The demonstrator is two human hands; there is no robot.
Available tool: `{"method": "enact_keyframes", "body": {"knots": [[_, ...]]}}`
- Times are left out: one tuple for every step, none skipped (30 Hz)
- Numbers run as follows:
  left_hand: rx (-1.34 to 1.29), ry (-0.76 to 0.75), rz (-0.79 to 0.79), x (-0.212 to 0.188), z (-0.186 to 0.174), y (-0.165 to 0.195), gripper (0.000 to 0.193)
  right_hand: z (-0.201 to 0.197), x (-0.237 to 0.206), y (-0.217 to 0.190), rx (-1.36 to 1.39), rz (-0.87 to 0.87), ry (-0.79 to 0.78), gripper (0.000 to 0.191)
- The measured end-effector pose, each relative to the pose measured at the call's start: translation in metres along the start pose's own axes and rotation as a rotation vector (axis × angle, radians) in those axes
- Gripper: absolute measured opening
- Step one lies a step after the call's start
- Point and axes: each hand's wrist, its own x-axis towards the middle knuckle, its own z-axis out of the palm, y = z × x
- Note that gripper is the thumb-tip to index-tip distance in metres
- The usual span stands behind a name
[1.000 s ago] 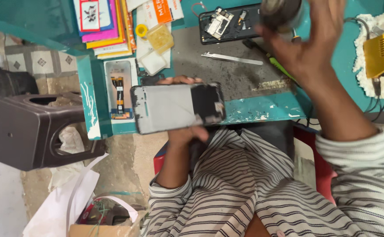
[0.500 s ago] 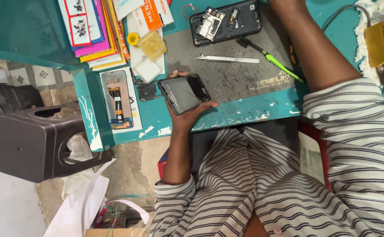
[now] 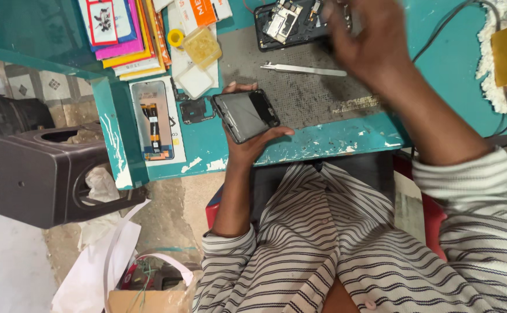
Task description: The person works on a disassembled smartphone at a repair bench. They use a metal tool to pry and separate the screen assembly, apply liquid from a small bottle to the edges, and use a brush to clean the frame. The person repeatedly inspects the device and continues prying along the perimeter.
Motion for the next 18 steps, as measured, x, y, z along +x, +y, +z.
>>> {"method": "enact_keyframes", "body": {"knots": [[0.048, -0.007, 0.0, 0.0, 0.0, 0.0, 0.123, 0.001, -0.004, -0.011, 0.161, 0.152, -0.18, 0.014], [0.096, -0.015, 0.0, 0.001, -0.001, 0.0, 0.124, 0.005, -0.008, -0.018, 0.073, 0.076, -0.239, 0.015], [0.144, -0.024, -0.003, 0.0, -0.001, 0.001, 0.124, 0.012, -0.012, -0.026, -0.016, 0.002, -0.298, 0.016], [0.174, -0.026, -0.001, 0.0, -0.002, 0.001, 0.123, 0.02, -0.014, -0.03, -0.106, -0.075, -0.354, 0.018], [0.204, -0.028, 0.003, 0.001, -0.002, 0.002, 0.121, 0.027, -0.016, -0.032, -0.128, -0.09, -0.362, 0.021], [0.233, -0.03, 0.005, 0.0, -0.002, 0.002, 0.12, 0.035, -0.018, -0.033, -0.151, -0.103, -0.372, 0.025], [0.265, -0.036, 0.022, 0.0, -0.002, 0.003, 0.12, 0.041, -0.02, -0.033, -0.173, -0.117, -0.381, 0.029], [0.298, -0.042, 0.041, 0.001, -0.001, 0.003, 0.12, 0.046, -0.02, -0.032, -0.213, -0.121, -0.386, 0.029], [0.33, -0.049, 0.059, 0.001, -0.001, 0.004, 0.12, 0.05, -0.021, -0.031, -0.252, -0.125, -0.393, 0.03], [0.216, -0.042, 0.03, 0.001, 0.001, 0.004, 0.123, 0.052, -0.023, -0.031, -0.289, -0.128, -0.402, 0.031], [0.103, -0.033, 0.002, 0.001, 0.003, 0.004, 0.125, 0.052, -0.024, -0.031, -0.25, -0.108, -0.369, 0.029], [-0.011, -0.022, -0.025, 0.002, 0.004, 0.004, 0.128, 0.05, -0.025, -0.032, -0.212, -0.09, -0.338, 0.028], [0.021, -0.031, -0.015, 0.001, 0.004, 0.004, 0.13, 0.048, -0.026, -0.034, -0.171, -0.068, -0.31, 0.026], [0.054, -0.041, -0.009, 0.0, 0.003, 0.005, 0.131, 0.043, -0.029, -0.036, -0.151, -0.035, -0.309, 0.027], [0.084, -0.052, 0.0, -0.001, 0.002, 0.005, 0.132, 0.037, -0.031, -0.038, -0.133, -0.003, -0.307, 0.028], [0.067, -0.053, -0.013, 0.0, 0.002, 0.004, 0.132, 0.032, -0.033, -0.041, -0.119, 0.027, -0.303, 0.029], [0.049, -0.054, -0.024, 0.0, 0.002, 0.003, 0.132, 0.029, -0.034, -0.045, -0.102, 0.07, -0.339, 0.03], [0.03, -0.056, -0.034, 0.001, 0.002, 0.002, 0.132, 0.027, -0.035, -0.048, -0.087, 0.113, -0.373, 0.031]]}}
